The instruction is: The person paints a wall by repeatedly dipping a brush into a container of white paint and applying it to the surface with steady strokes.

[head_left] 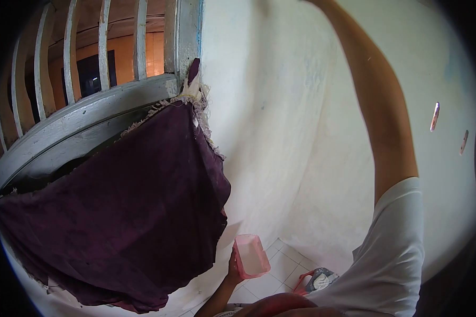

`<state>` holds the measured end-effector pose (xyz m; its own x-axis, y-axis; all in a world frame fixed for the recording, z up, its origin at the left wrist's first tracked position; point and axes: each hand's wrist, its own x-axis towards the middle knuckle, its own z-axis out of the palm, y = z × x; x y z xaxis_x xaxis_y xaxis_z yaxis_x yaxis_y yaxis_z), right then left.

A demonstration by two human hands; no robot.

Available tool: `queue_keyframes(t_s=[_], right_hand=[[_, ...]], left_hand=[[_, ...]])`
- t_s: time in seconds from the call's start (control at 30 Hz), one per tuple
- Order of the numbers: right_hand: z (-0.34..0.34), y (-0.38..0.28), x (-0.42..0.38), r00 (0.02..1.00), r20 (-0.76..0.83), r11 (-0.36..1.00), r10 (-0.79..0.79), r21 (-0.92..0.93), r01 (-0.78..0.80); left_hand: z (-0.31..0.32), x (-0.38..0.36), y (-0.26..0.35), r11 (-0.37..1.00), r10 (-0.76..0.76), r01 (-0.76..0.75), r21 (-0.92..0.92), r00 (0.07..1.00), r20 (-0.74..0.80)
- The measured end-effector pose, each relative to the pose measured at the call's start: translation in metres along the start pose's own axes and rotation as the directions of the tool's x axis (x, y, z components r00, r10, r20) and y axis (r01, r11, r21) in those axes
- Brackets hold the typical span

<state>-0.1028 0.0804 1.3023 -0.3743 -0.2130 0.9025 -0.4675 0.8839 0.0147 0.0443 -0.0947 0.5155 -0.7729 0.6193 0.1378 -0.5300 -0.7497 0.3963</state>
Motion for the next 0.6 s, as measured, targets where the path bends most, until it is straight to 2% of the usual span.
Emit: queue_keyframes(t_s=[0.03, 0.07, 0.1, 0.13, 0.23, 0.3, 0.33, 0.37, 0.4, 0.43, 0.5, 0.53, 0.57, 0.6], right_hand=[[0.029, 0.006, -0.011, 0.997, 0.024, 0.997, -0.073, -0.03, 0.074], [0.054, 0.006, -0.032, 0.988, -0.099, 0.993, -0.115, -0.05, 0.11], [0.074, 0.018, -0.053, 0.946, -0.21, 0.968, -0.247, -0.022, 0.248], [0.072, 0.001, -0.088, 0.984, -0.093, 0.988, -0.151, 0.007, 0.152], [0.096, 0.001, -0.18, 0.977, 0.027, 0.976, -0.21, 0.064, 0.208], [0.104, -0.001, -0.238, 0.955, 0.22, 0.971, -0.199, 0.176, 0.162], [0.108, -0.002, -0.264, 0.918, 0.337, 0.977, -0.208, 0.111, 0.181], [0.11, -0.007, -0.289, 0.857, 0.452, 0.968, -0.249, 0.14, 0.208], [0.108, -0.01, -0.309, 0.753, 0.637, 0.986, -0.163, 0.129, 0.104], [0.107, -0.014, -0.321, 0.642, 0.753, 0.989, -0.143, 0.136, 0.061], [0.121, 0.004, -0.319, 0.54, 0.794, 0.955, -0.278, 0.167, 0.246], [0.124, 0.012, -0.297, 0.554, 0.793, 0.955, -0.254, 0.115, 0.273], [0.124, 0.03, -0.265, 0.622, 0.684, 0.888, -0.38, 0.081, 0.453], [0.101, 0.017, -0.222, 0.656, 0.727, 0.954, -0.204, -0.003, 0.301]], left_hand=[[-0.002, -0.001, -0.002, 1.0, -0.008, 0.008, 0.007, 1.0, -0.008], [-0.004, 0.0, -0.004, 1.0, -0.008, 0.008, 0.002, 1.0, 0.0], [-0.008, 0.0, -0.006, 0.999, -0.017, 0.018, -0.038, 1.0, 0.001], [-0.012, -0.004, -0.007, 0.997, -0.028, 0.028, -0.078, 1.0, -0.004], [0.0, -0.013, -0.003, 0.994, -0.096, 0.098, -0.038, 0.994, 0.046], [0.002, -0.011, -0.003, 0.997, -0.074, 0.074, -0.001, 0.996, 0.059], [0.002, -0.01, -0.005, 0.998, -0.049, 0.047, 0.037, 0.997, 0.066], [-0.001, -0.013, -0.007, 0.998, -0.055, 0.053, 0.037, 0.997, 0.054], [-0.003, -0.012, -0.009, 0.998, -0.063, 0.064, -0.023, 0.996, 0.065], [-0.004, -0.012, -0.012, 0.994, -0.068, 0.075, -0.086, 0.995, 0.079], [-0.006, -0.021, -0.016, 0.992, -0.081, 0.087, -0.086, 0.994, 0.074], [-0.007, -0.019, -0.015, 0.993, -0.081, 0.088, -0.077, 0.993, 0.085], [-0.012, -0.021, -0.019, 0.993, -0.084, 0.091, -0.08, 0.992, 0.091], [-0.018, -0.023, -0.023, 0.994, -0.064, 0.071, -0.079, 0.994, 0.087]])
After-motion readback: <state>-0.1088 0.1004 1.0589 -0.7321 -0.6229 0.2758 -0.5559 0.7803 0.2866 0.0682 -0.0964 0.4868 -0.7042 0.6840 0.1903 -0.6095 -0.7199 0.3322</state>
